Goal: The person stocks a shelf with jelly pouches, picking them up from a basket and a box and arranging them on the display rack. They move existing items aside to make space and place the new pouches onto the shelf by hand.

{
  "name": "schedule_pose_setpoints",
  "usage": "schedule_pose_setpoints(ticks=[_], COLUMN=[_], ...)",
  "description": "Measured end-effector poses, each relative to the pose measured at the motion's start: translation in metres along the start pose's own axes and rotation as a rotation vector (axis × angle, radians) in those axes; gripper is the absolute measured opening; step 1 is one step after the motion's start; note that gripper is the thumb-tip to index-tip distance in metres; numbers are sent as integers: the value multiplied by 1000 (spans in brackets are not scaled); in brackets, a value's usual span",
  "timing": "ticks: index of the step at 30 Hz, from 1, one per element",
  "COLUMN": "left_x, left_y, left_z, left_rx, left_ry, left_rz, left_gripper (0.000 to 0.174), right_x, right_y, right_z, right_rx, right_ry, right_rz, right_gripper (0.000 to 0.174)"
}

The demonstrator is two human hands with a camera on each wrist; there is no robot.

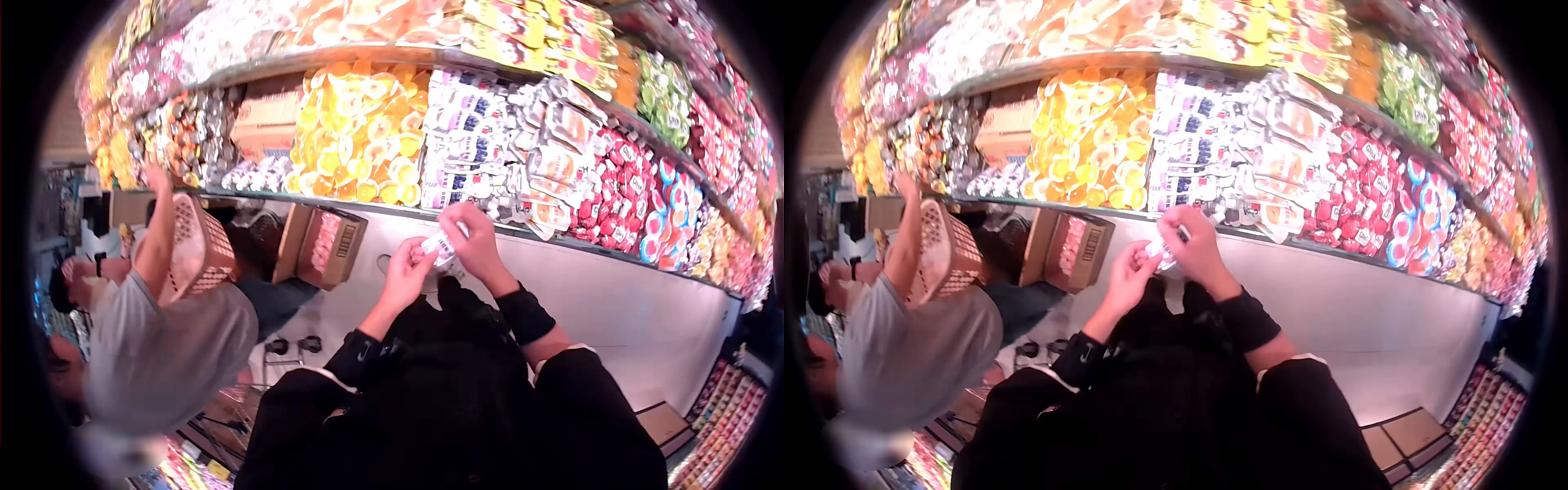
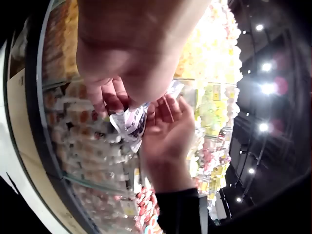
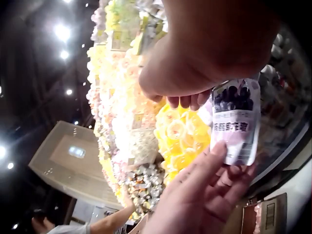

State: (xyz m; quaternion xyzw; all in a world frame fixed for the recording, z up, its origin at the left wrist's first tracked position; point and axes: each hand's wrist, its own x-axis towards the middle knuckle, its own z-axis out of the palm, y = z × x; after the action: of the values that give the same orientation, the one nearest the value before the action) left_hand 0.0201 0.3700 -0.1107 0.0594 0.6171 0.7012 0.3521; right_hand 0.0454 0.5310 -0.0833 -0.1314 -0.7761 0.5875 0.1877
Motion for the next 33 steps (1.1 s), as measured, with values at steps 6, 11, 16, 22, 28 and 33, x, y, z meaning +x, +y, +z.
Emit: schedule_pose_setpoints(ticks=[6,11,16,22,28,33], left_x=[21,91,130,153,181,198], left_y=[94,128,151,170,181,173], left_z=[5,16,36,34,28,34], left_rx=[311,327,498,688,607,494], left_ry=[-84,-210,-211,-154,-182,-170], left_rz=[108,213,292,322,345,267], left_gripper=[25,26,29,32,31,32], right_x=[-19,9,38,62,89,103], right_y=[-56,-53,-46,-46,-50,-40], right_z=[-32,-25,-19,0,14,9], right_rx=[-196,-520,-569,-629,-672,-679], right_ry=[12,77,168,181,257,256], right_rz=[-273,-289,-317,-186,-116,-119], right_gripper=[28,47,58,58,58,59])
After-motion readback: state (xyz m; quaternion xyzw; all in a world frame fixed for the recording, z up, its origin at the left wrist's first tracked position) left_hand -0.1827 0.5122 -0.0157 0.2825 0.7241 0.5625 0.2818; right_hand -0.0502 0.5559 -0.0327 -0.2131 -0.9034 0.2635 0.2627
